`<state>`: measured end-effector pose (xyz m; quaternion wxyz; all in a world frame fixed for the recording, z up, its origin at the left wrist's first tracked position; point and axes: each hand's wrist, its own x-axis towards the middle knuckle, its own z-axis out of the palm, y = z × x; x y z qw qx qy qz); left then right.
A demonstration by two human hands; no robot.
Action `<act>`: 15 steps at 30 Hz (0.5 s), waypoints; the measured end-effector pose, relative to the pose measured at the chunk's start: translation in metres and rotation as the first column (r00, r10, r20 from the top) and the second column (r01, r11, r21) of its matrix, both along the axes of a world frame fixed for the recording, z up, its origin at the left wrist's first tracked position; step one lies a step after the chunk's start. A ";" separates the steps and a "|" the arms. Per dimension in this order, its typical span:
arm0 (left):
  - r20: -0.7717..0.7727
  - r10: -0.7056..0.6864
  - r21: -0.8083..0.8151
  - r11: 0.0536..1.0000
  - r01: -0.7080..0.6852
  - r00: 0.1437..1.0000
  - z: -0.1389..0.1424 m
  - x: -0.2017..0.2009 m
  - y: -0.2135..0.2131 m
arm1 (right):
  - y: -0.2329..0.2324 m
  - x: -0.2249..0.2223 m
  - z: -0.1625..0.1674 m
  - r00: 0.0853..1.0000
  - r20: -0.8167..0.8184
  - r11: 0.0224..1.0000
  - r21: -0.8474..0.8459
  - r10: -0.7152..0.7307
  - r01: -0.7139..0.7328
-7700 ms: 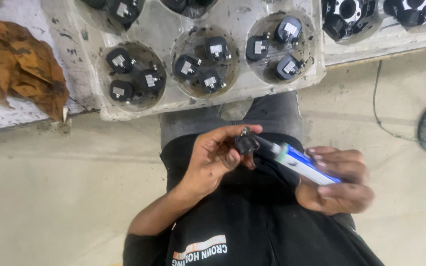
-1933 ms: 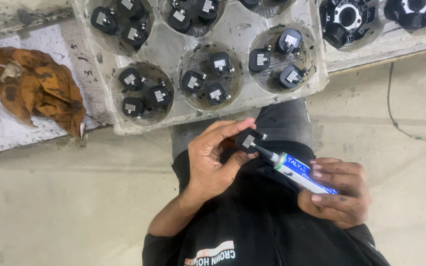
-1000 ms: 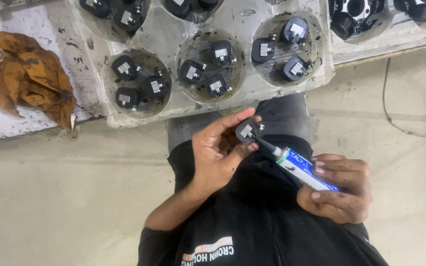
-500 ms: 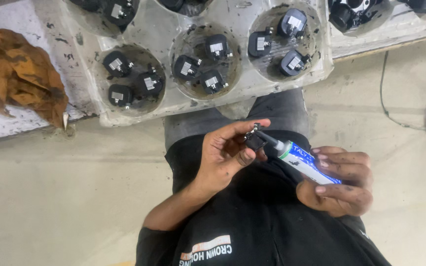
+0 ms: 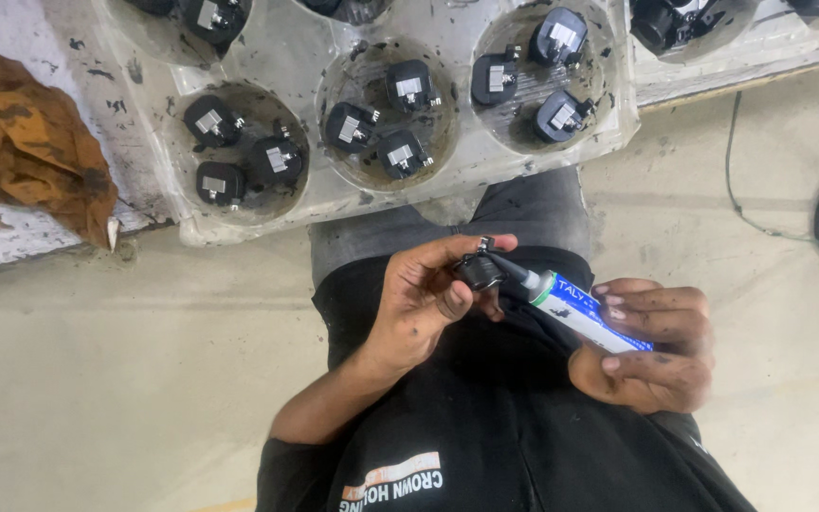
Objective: The person sits at a workbench and applies adhesive from a tube to small black rotor components, rotating each part to reach the surfaces. They place the treated components into plastic trays and wipe the tube with a cloth.
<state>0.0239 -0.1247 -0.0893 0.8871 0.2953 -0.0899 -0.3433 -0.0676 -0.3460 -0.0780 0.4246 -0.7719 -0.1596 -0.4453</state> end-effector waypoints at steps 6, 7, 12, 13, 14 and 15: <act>-0.090 -0.036 -0.058 0.998 0.030 0.995 0.003 0.000 0.002 | -0.006 -0.003 0.014 0.994 -0.104 0.998 -0.049 0.035 -0.040; -0.093 -0.040 -0.049 0.998 0.035 0.995 0.006 0.000 0.003 | -0.006 -0.004 0.016 0.991 -0.128 0.997 -0.051 0.042 -0.049; 0.124 0.090 0.131 0.986 -0.106 0.988 0.034 0.019 0.019 | 0.000 0.007 0.010 0.992 0.110 0.983 0.179 -0.061 0.041; 0.236 0.120 0.189 0.968 -0.167 0.964 0.045 0.029 0.026 | 0.001 0.010 0.006 0.972 0.212 0.960 0.277 -0.099 0.037; 0.354 0.196 0.187 0.943 -0.275 0.915 0.056 0.044 0.030 | 0.001 0.011 0.004 0.974 0.187 0.956 0.284 -0.130 0.073; 0.507 0.232 0.284 0.864 -0.415 0.830 0.066 0.068 0.032 | 0.000 0.013 0.002 0.973 0.167 0.951 0.292 -0.157 0.103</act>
